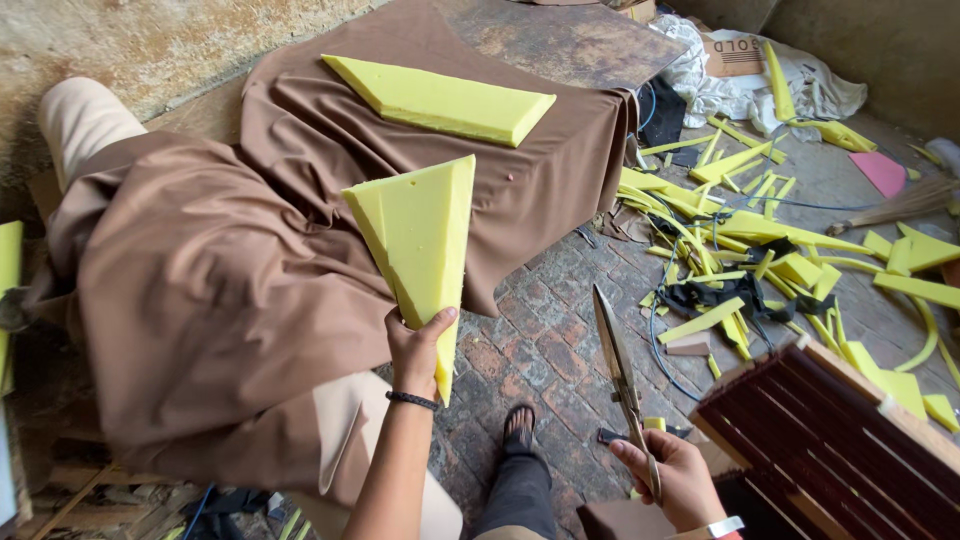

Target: The person spreads a large piece of brown fabric across a work table, lays yellow foam shapes on top of it, and cuts the fabric around the foam outlines with shears, trimming away excess material and repositioning the foam pieces as they work.

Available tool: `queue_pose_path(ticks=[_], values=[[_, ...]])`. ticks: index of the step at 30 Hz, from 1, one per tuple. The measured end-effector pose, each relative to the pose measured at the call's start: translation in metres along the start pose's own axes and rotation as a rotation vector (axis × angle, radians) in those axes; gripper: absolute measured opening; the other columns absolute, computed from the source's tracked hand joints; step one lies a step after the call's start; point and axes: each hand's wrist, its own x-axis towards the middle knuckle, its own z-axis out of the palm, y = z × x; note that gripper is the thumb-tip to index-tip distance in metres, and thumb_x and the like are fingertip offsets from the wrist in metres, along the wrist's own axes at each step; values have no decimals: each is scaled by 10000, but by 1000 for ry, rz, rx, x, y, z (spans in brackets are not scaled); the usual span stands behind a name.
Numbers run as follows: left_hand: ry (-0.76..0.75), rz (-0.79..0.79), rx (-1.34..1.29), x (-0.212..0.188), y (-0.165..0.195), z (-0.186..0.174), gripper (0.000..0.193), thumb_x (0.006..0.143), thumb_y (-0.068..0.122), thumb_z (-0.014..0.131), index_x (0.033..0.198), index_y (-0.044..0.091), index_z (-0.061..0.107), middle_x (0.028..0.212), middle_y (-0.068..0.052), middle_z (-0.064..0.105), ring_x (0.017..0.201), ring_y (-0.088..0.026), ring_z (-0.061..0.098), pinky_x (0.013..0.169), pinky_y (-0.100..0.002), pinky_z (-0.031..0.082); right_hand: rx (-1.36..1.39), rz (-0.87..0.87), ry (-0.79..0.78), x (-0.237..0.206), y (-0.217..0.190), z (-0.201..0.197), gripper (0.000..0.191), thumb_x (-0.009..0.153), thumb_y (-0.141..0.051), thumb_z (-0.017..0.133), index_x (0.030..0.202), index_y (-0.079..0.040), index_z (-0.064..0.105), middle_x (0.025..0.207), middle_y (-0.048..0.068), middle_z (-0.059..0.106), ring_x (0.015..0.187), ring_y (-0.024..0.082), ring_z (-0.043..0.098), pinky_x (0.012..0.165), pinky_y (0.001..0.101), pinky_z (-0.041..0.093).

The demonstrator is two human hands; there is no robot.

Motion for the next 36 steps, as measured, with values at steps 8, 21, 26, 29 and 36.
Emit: queue_pose_path(ticks=[8, 21, 26, 29, 36], values=[[28, -15, 6, 150, -46, 83, 499, 727, 75, 842, 1122, -88, 583, 1019, -144, 676, 850, -212, 672, 771, -341, 563, -20, -10, -33, 187, -94, -17, 324, 802, -282, 837, 843, 18, 722, 573, 10, 534, 466, 111, 483, 414, 291, 377], [166, -115, 128, 436, -39, 236, 412, 712, 98, 814, 1033, -69, 615, 943, -145, 685, 767, -217, 667, 656, -353, 545, -31, -10, -108, 502, -322, 11, 305, 809, -304, 820, 823, -32, 684, 589, 12, 532, 476, 123, 494, 429, 284, 383], [254, -33, 105, 580, -83, 286, 420, 708, 74, 822, 1048, -89, 637, 1010, -147, 711, 885, -247, 695, 783, -355, 554, -126, -14, -172, 647, -388, 24, 341, 824, -316, 817, 815, -6, 676, 589, 6, 539, 484, 117, 503, 433, 293, 399], [352, 2, 115, 681, -112, 315, 473, 707, 94, 829, 1095, -75, 617, 1063, -153, 710, 939, -259, 696, 839, -357, 554, -194, -29, -260, 742, -447, 33, 337, 839, -314, 807, 823, 1, 687, 586, 15, 537, 476, 122, 487, 432, 292, 388], [694, 14, 253, 911, -171, 352, 616, 667, 203, 866, 1177, -19, 601, 1099, -154, 717, 983, -271, 712, 870, -375, 568, -635, -25, -449, 962, -602, 64, 351, 843, -325, 813, 855, 15, 723, 621, 33, 556, 525, 127, 500, 456, 309, 419]])
